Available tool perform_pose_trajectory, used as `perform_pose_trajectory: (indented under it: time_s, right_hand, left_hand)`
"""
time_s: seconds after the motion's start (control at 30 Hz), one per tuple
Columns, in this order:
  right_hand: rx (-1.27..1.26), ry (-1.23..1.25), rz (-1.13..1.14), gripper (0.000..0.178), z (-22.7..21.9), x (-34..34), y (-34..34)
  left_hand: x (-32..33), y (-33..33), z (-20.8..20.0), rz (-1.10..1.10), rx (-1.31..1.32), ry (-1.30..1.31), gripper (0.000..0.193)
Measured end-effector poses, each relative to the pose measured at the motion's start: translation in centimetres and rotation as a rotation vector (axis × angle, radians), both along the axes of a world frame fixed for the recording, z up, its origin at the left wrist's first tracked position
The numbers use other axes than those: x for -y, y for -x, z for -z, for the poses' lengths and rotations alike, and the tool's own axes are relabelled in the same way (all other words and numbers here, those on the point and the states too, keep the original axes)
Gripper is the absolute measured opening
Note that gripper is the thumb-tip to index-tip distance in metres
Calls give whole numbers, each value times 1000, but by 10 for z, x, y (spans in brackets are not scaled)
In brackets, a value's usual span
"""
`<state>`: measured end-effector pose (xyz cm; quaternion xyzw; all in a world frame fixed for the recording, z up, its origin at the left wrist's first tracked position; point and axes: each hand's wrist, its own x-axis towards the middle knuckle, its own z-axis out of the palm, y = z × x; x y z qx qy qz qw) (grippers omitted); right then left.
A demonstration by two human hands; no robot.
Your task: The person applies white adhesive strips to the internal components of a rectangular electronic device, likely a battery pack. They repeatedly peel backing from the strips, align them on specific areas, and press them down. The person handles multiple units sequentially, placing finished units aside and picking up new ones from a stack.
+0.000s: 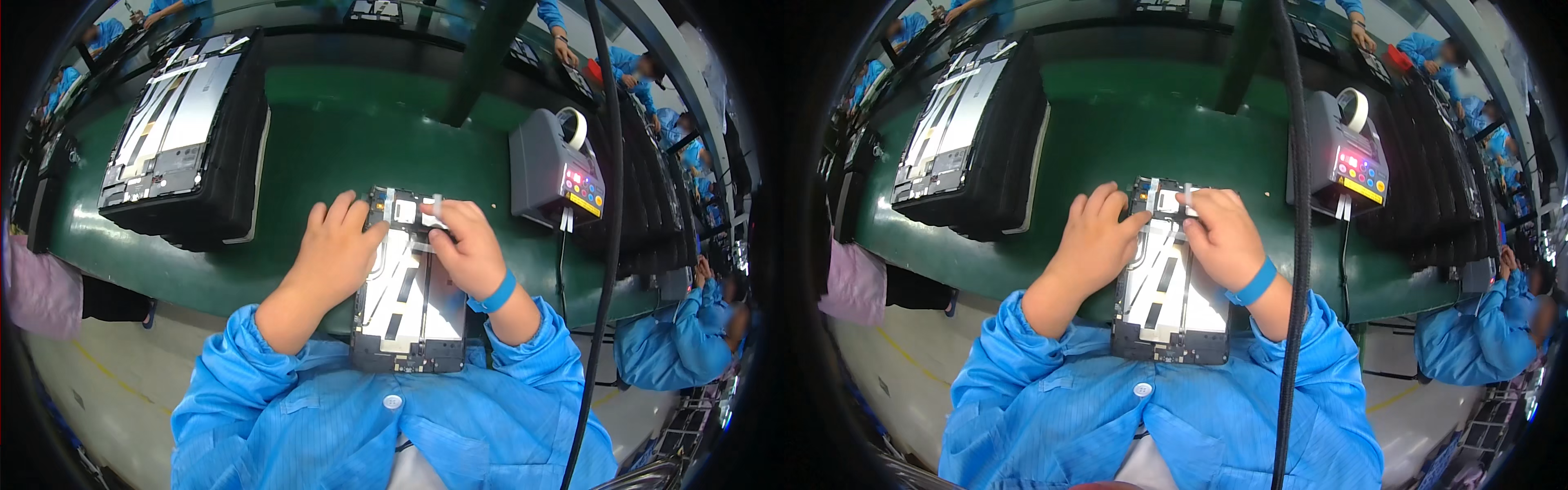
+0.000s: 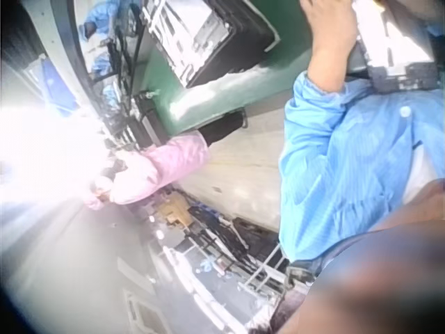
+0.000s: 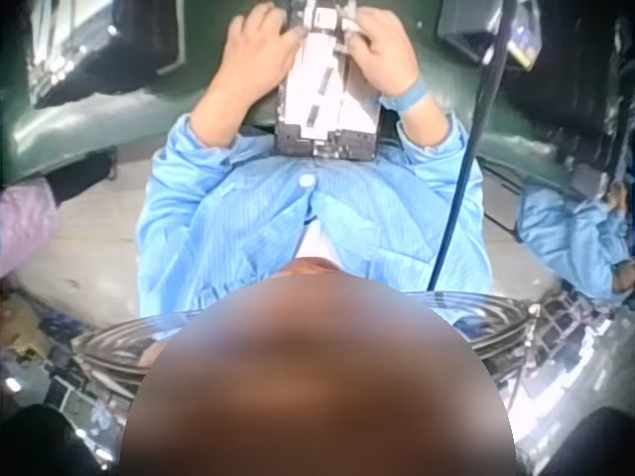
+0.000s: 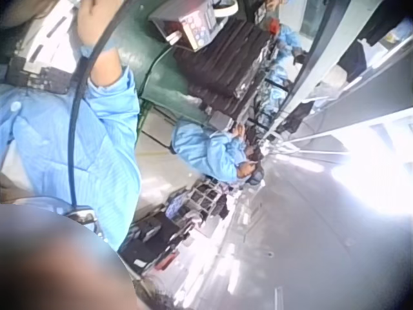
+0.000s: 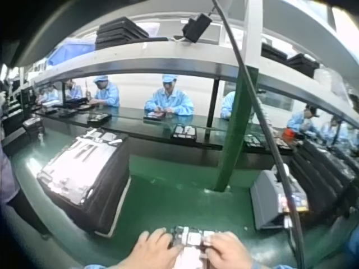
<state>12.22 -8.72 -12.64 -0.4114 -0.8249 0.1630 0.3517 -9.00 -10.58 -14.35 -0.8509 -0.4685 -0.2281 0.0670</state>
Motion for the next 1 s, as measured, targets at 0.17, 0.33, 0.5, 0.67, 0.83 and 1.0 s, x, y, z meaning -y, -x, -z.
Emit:
perform_pose_trajectory:
  time_s: [0.17,0.33,0.5,0.67,0.83,1.0]
  right_hand:
    - [-212,537,23,28,-11,43,-12]
    - [-54,344,-156,22,-6,72,-19]
    - [-181,395,171,16,-9,83,-22]
    - [-241,278,81,7,-14,74,-44]
    - [-541,504,306,13,9,50,-71]
    - [-718,758,227,19,11,21,-82]
  left_hand:
    - [-4,0,-21,79,-28,95,30]
    - [37,-23,-34,385,418,495,27]
    - [48,-45,-21,308,597,316,9]
    - [30,-61,-34,329,516,411,11]
    - [-4,-88,-30,211,392,288,28]
    - [-22,-98,-15,322,38,106,34]
